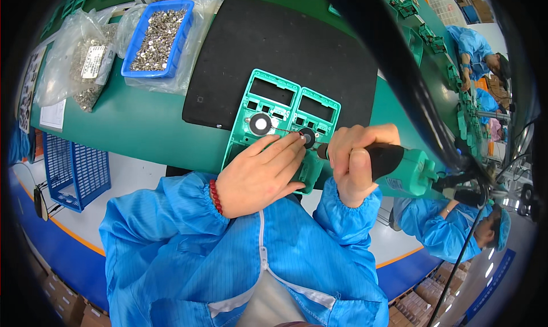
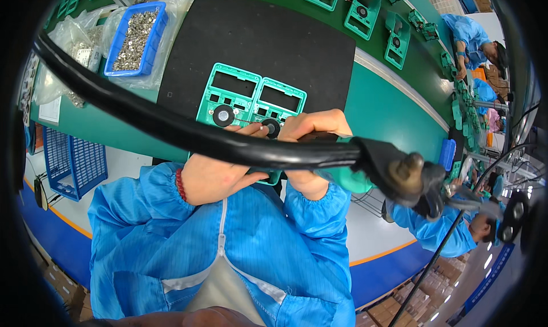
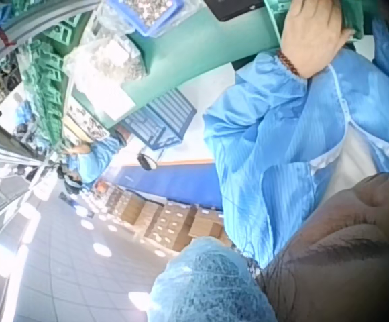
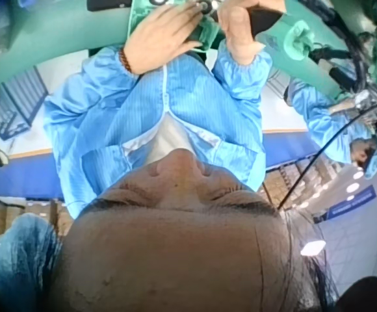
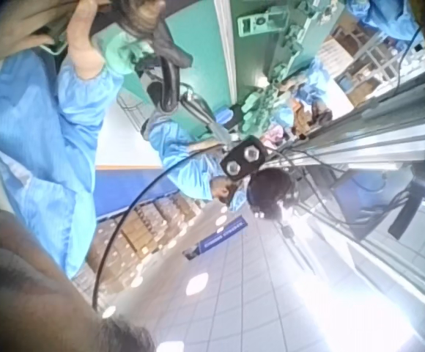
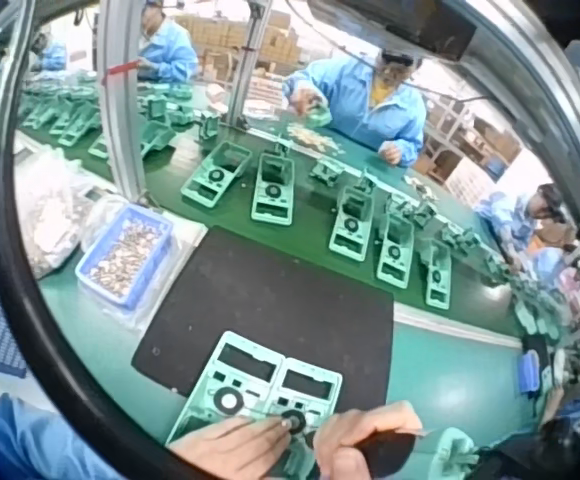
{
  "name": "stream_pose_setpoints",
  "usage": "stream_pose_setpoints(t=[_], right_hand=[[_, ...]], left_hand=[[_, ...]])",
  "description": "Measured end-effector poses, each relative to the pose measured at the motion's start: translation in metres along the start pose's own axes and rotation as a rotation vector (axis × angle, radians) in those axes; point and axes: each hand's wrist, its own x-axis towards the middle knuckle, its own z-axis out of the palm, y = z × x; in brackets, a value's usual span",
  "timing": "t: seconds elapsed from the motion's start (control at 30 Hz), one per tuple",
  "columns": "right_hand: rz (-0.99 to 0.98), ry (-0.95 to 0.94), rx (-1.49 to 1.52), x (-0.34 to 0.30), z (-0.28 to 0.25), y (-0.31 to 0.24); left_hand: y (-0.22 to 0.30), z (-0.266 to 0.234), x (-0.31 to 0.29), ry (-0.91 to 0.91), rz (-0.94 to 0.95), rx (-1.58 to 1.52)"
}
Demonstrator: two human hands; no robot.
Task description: The person secures screws into green plastic housings using an electric screwdriver on an assembly line.
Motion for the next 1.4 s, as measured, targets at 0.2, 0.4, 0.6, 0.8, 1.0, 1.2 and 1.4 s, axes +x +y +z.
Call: stream_pose_setpoints(t=[0.2,0.4,0.6,0.8,1.0,1.2,1.4], right_hand=[[0.048,0.156,0.014,-0.005,0.003,-0.001],[-0.019,0.077,-0.129,-0.006,-0.001,-0.008],[-0.179,0.287,0.113,0.003,0.012,-0.045],[0.138,-0.253,-0.904,-0.066,0.025,-0.052],[0.197,-0.425,-1.062,-0.107,0.056,-0.02],[0.076,-0.336,-1.025,-0.097,-0.005,-0.047],[0.287,0.033,-1.232,-0.039,-0.153,-0.071]], left_hand=[[0.0,0.002,0.0,-0.008,0.04,0.02],[0.004,0.004,-0.003,0.029,0.037,0.03],[-0.009,-0.025,-0.005,0.134,0.064,-0.226],[-0.042,-0.072,-0.021,0.462,-0.244,-0.335],[-0.037,-0.062,-0.017,0.421,-0.271,-0.43],[-0.044,-0.053,-0.015,0.453,-0.263,-0.404],[-0.044,-0.044,-0.022,0.29,-0.304,-0.331]])
